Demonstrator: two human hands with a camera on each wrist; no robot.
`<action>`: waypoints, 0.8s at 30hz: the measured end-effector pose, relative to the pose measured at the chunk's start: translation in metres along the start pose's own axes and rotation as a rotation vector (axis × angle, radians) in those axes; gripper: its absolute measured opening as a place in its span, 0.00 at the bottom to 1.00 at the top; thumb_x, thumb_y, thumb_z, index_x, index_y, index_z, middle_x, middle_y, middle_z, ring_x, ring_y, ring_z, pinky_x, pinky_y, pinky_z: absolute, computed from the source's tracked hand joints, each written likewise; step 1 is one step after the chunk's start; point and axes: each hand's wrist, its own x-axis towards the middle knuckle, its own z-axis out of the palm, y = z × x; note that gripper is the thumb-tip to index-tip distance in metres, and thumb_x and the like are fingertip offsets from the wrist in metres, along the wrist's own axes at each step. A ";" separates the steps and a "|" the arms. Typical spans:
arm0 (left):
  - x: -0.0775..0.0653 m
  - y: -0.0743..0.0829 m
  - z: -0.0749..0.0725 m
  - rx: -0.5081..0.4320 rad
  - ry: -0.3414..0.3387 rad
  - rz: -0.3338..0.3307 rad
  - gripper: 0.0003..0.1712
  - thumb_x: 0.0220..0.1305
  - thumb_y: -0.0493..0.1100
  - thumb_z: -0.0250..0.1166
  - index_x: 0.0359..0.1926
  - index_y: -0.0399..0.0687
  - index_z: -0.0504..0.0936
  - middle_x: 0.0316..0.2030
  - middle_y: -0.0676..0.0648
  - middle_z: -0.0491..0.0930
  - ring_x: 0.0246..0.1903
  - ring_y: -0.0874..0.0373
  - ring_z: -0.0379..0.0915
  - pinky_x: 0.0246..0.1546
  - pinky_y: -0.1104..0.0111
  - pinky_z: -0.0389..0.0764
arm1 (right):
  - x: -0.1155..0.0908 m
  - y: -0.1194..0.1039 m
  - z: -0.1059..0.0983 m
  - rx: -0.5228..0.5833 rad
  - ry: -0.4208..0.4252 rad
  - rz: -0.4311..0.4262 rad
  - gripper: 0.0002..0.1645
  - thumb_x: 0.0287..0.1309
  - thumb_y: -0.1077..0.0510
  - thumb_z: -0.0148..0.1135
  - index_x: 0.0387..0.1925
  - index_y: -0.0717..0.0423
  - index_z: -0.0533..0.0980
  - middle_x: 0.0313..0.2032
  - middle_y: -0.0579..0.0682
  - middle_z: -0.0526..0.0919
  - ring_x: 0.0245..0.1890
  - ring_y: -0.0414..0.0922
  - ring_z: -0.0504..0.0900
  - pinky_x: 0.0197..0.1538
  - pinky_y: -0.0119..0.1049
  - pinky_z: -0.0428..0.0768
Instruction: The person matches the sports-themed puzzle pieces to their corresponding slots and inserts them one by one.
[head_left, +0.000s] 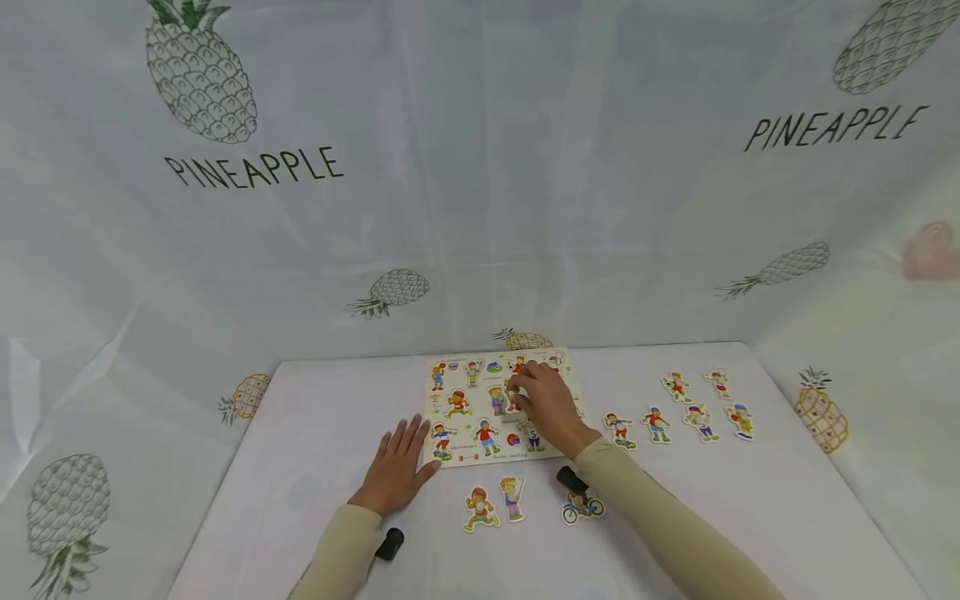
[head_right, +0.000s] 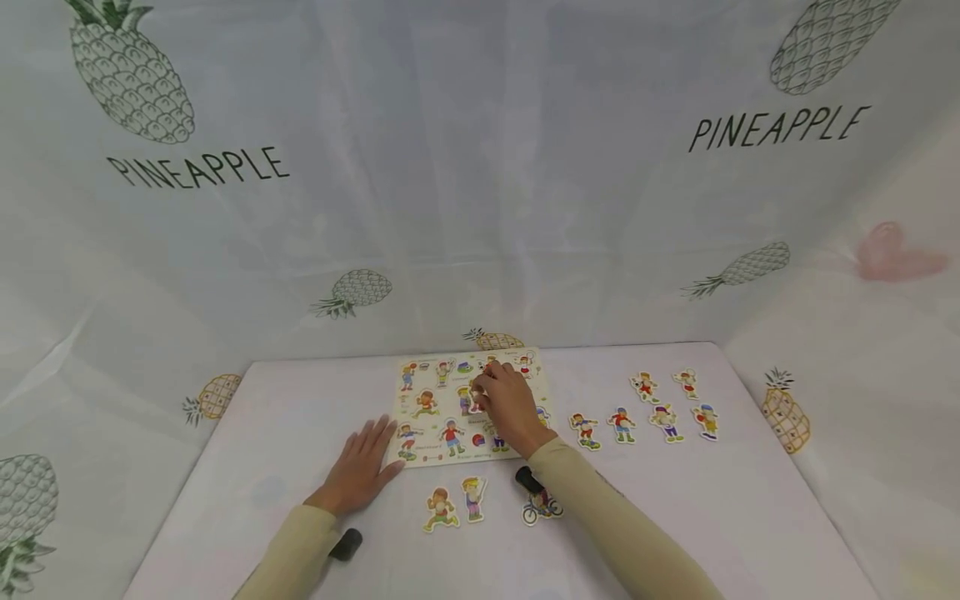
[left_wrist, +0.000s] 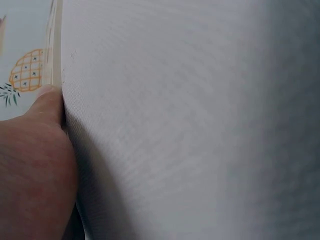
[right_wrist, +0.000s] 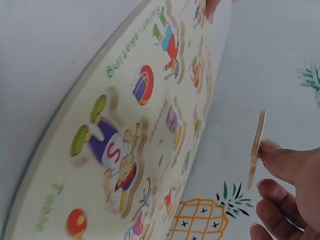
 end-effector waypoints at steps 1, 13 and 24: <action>0.000 0.001 -0.001 -0.001 -0.001 -0.001 0.45 0.78 0.58 0.60 0.82 0.37 0.58 0.82 0.33 0.52 0.81 0.33 0.44 0.79 0.38 0.47 | 0.003 -0.001 0.003 -0.002 -0.002 -0.002 0.07 0.57 0.63 0.78 0.36 0.53 0.85 0.38 0.50 0.80 0.35 0.48 0.74 0.40 0.44 0.77; 0.000 0.003 -0.003 0.013 -0.015 -0.016 0.44 0.78 0.58 0.61 0.81 0.37 0.59 0.82 0.34 0.53 0.81 0.33 0.45 0.79 0.38 0.48 | 0.034 -0.013 0.030 0.006 -0.065 0.019 0.05 0.62 0.60 0.76 0.38 0.54 0.86 0.39 0.50 0.80 0.40 0.48 0.77 0.46 0.45 0.80; 0.001 0.002 0.001 0.029 0.000 -0.021 0.44 0.77 0.57 0.62 0.81 0.38 0.59 0.82 0.35 0.53 0.82 0.34 0.45 0.79 0.38 0.49 | 0.061 -0.019 0.053 0.032 -0.126 0.056 0.04 0.65 0.59 0.74 0.40 0.54 0.87 0.39 0.50 0.82 0.42 0.49 0.79 0.50 0.45 0.81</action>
